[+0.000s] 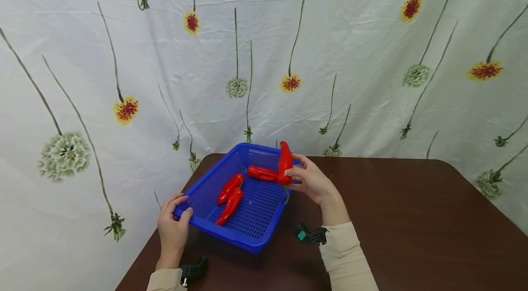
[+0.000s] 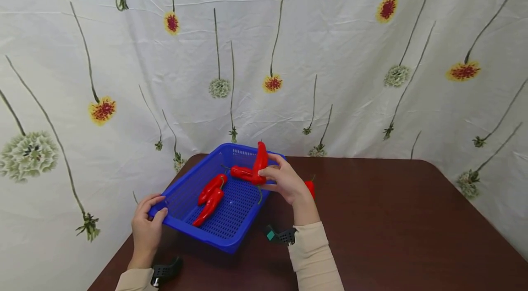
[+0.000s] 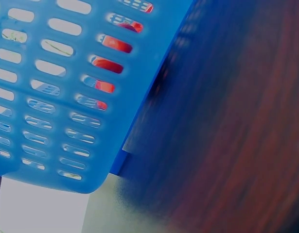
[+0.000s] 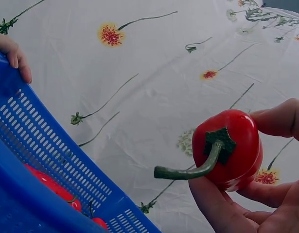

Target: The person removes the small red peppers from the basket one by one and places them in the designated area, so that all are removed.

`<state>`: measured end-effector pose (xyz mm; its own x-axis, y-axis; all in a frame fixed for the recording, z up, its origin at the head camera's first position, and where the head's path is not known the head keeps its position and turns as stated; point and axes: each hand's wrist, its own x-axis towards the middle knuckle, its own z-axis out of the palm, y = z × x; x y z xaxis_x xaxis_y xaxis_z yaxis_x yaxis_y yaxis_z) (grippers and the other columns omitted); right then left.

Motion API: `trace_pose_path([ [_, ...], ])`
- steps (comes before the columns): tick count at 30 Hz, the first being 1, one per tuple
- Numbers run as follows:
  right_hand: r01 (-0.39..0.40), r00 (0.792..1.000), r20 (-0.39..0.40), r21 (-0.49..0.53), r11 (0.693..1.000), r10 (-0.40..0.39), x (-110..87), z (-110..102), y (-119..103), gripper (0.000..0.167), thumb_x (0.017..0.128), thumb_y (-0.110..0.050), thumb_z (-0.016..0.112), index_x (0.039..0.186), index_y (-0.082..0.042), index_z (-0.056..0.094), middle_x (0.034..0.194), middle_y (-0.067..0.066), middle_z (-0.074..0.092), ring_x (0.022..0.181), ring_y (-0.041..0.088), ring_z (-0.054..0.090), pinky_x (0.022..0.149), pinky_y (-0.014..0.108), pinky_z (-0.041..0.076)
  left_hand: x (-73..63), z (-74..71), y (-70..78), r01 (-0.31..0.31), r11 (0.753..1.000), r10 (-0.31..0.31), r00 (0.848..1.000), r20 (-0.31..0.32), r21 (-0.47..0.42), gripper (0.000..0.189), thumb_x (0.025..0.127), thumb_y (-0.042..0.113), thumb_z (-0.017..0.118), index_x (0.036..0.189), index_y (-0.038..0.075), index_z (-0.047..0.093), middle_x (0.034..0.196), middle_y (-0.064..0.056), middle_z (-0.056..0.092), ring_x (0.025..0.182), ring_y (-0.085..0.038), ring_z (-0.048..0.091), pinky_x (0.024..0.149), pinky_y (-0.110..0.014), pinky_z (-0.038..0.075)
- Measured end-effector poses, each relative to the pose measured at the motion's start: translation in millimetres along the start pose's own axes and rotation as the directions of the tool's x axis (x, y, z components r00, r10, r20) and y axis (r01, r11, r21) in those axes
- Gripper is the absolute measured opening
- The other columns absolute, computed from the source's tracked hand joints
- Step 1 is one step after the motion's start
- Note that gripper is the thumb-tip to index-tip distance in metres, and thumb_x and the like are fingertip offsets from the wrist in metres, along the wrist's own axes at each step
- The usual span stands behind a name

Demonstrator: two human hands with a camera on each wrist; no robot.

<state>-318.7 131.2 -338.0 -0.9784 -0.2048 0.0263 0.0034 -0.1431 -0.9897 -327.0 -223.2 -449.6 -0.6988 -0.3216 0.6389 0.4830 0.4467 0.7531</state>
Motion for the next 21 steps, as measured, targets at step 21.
trace_pose_path([
  [21, 0.009, 0.999, -0.041, 0.003, 1.000, -0.009, -4.1, -27, 4, 0.068, 0.095, -0.009, 0.055, 0.156, -0.007, 0.026, 0.132, 0.018, 0.056, 0.094, 0.015, 0.068, 0.097, 0.044, 0.053, 0.1, 0.5, -0.5, 0.007, 1.000, -0.007, 1.000, 0.008, 0.002, 0.028, 0.083, -0.008, 0.067, 0.110, -0.004, 0.071, 0.124, -0.010, 0.062, 0.108, 0.005, 0.050, 0.077, -0.002, 0.037],
])
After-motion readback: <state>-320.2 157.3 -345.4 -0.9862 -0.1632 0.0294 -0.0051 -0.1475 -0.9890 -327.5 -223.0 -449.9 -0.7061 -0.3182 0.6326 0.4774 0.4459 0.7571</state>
